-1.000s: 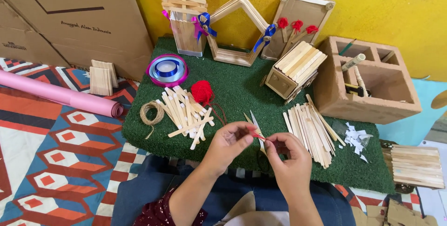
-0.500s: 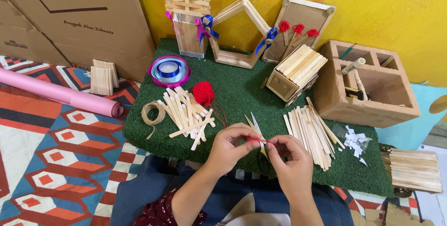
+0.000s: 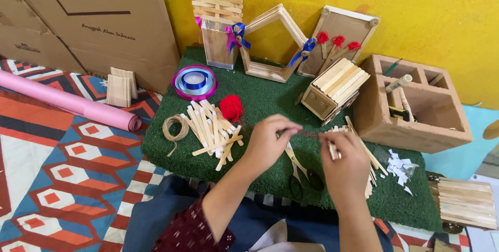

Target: Decorating a miniature wooden cart structure by cutting and attaching red yarn using tape and scissors.

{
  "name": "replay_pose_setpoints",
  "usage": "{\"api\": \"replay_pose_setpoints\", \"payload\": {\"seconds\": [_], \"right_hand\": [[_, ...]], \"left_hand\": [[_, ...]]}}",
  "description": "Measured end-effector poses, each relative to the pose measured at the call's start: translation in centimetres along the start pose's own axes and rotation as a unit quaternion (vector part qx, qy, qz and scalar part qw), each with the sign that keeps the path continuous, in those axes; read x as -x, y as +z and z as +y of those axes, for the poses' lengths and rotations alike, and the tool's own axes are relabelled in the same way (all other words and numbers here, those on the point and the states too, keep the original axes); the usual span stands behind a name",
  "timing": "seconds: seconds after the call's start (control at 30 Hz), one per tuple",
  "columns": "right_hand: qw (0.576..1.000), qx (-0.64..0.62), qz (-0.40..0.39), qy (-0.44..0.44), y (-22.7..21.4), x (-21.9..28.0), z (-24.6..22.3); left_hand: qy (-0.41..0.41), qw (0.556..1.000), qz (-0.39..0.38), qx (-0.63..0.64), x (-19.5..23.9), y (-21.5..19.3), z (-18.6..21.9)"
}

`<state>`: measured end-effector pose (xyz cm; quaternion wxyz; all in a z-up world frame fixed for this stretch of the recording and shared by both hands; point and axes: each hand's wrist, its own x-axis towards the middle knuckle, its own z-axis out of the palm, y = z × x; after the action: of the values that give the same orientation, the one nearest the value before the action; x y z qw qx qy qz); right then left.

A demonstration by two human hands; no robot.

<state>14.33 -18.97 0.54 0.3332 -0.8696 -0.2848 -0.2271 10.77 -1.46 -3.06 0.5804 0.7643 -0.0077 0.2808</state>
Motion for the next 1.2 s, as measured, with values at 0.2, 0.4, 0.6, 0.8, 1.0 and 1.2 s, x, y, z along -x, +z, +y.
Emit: {"api": "replay_pose_setpoints", "payload": {"seconds": [0.2,0.4,0.6,0.8,1.0,1.2], "right_hand": [[0.966,0.189,0.125,-0.125,3.5,-2.3,3.8],[0.928,0.282,0.179,-0.163,5.2,-3.1,4.3],[0.907,0.313,0.209,-0.189,6.3,-3.7,5.0],[0.891,0.342,0.236,-0.185,6.9,-3.9,5.1],[0.888,0.349,0.246,-0.167,7.4,-3.6,6.0],[0.962,0.196,0.173,-0.073,6.0,-0.7,4.9]], "left_hand": [[-0.021,0.998,0.047,-0.026,-3.6,3.4,-3.2],[-0.064,0.994,0.070,-0.058,-5.0,4.3,-3.5],[-0.051,0.991,0.085,-0.088,-5.5,4.7,-2.8],[-0.046,0.990,0.098,-0.088,-5.6,5.2,-2.7],[-0.031,0.991,0.107,-0.069,-5.5,5.2,-3.0],[-0.048,0.991,0.126,0.010,-3.8,5.0,-3.2]]}}
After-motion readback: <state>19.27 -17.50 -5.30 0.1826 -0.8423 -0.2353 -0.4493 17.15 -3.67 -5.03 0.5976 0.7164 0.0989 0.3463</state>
